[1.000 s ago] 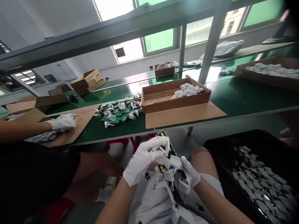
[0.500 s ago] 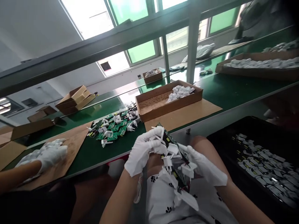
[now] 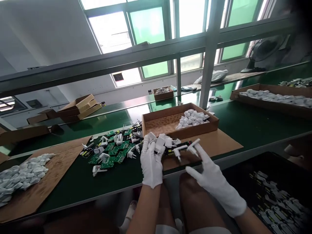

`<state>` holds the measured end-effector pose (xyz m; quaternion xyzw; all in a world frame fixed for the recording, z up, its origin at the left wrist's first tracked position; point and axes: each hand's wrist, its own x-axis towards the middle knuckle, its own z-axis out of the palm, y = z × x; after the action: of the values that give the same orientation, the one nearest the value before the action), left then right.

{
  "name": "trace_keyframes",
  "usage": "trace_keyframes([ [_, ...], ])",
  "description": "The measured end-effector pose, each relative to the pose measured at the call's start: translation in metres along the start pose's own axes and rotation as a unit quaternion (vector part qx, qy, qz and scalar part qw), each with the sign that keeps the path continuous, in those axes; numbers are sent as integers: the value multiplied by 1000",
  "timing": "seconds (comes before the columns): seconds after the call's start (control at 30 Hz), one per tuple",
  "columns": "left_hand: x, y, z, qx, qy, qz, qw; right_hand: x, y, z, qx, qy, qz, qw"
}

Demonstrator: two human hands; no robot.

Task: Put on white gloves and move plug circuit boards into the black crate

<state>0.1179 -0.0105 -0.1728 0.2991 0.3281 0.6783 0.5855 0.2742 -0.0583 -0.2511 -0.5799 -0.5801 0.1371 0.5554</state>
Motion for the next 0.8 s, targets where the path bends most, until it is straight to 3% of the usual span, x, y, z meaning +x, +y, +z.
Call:
trace_keyframes([
  [0.1,9,-1,-8,33,-31,4,999,32,-4,19,-22,10,21,1000],
  [0.23,18,14,-32,226,-67,-24,972,48,2,25,47,15,20,999],
  [0.33,26,17,-53,329,-64,34,942,49,10,22,96,-11,81,992],
  [0.43,29,7,-68,271,-32,74,959,51,19,16,107,-48,86,989],
  [0.53,27,-5,-73,231,25,76,970,57,28,8,76,-31,-19,996],
  [0.63,24,-10,-71,280,76,72,954,58,34,2,40,-3,-116,992],
  [0.7,23,-9,-69,316,75,73,943,56,35,1,50,-14,-113,992],
  [0.8,20,-6,-70,323,46,74,942,51,27,3,85,-38,-40,995],
])
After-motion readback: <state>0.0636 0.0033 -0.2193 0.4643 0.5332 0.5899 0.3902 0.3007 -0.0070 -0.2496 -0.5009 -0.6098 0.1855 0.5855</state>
